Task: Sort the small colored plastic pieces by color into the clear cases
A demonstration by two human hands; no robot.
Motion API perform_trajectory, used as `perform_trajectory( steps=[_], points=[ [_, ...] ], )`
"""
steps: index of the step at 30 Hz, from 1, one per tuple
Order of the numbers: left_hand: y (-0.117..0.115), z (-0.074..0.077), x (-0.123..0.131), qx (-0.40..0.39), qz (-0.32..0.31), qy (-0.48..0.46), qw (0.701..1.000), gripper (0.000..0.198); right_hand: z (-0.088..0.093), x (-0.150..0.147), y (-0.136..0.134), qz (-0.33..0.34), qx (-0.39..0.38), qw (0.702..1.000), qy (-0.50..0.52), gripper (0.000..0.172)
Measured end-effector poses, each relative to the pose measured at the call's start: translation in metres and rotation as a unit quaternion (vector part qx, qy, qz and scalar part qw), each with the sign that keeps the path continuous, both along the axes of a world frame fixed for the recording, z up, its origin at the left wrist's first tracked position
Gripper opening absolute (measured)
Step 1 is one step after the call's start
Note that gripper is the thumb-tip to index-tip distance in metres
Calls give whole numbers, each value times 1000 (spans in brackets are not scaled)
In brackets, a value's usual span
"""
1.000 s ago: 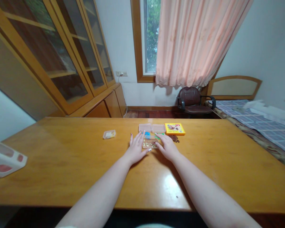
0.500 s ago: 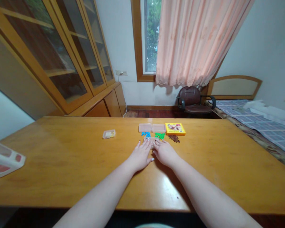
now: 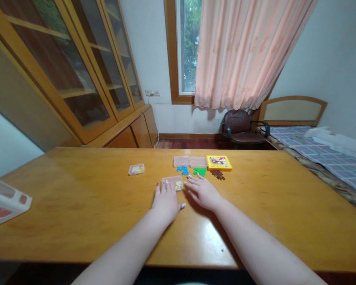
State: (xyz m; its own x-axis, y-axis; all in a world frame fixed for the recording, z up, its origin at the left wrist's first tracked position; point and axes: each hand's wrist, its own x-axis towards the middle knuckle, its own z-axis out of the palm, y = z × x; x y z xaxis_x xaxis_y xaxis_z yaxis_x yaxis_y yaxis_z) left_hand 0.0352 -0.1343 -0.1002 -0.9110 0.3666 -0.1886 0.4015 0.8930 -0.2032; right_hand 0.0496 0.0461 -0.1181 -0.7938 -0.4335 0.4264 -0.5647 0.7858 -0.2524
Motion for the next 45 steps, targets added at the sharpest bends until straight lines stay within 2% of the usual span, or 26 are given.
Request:
perform_trajectory(
  steps=[4,8,11,15,17,19,22,25,28,35,40,43,45],
  points=[
    [-15,8,-37,7,75,-46,996,107,-9,-5,7,-7,-37,999,8,29],
    [-25,7,-86,17,135,-66,989,114,-16,-9,9,3,-49,999,8,28],
    [-31,3,-117,38,146,-29,988,116,-16,-10,9,3,-52,999,5,27],
    [-26,-3,-136,68,108,76,989,97,-15,-11,12,-18,-69,997,1,26],
    [-15,-6,-135,96,31,108,989,86,-16,-13,14,-39,-90,995,2,26],
    [0,-11,-132,127,-64,99,985,78,-19,-16,17,-72,-116,991,1,27],
    [18,-20,-125,158,-121,53,978,72,-22,-21,22,-124,-156,980,-12,31],
    [23,-25,-120,174,-121,33,977,67,-24,-24,25,-159,-183,970,-26,33],
    [18,-27,-113,182,-120,36,975,65,-24,-25,25,-172,-193,966,-30,34],
    [7,-26,-81,185,-113,13,976,69,-26,-26,23,-170,-206,963,-41,35],
    [2,-28,-56,177,-111,-3,978,70,-31,-27,20,-159,-227,958,-71,45],
    [-1,-28,-39,168,-115,-5,979,68,-30,-25,19,-161,-205,963,-69,43],
    [-3,-29,-28,158,-112,2,981,66,-26,-23,18,-170,-154,972,-48,39]
  ],
)
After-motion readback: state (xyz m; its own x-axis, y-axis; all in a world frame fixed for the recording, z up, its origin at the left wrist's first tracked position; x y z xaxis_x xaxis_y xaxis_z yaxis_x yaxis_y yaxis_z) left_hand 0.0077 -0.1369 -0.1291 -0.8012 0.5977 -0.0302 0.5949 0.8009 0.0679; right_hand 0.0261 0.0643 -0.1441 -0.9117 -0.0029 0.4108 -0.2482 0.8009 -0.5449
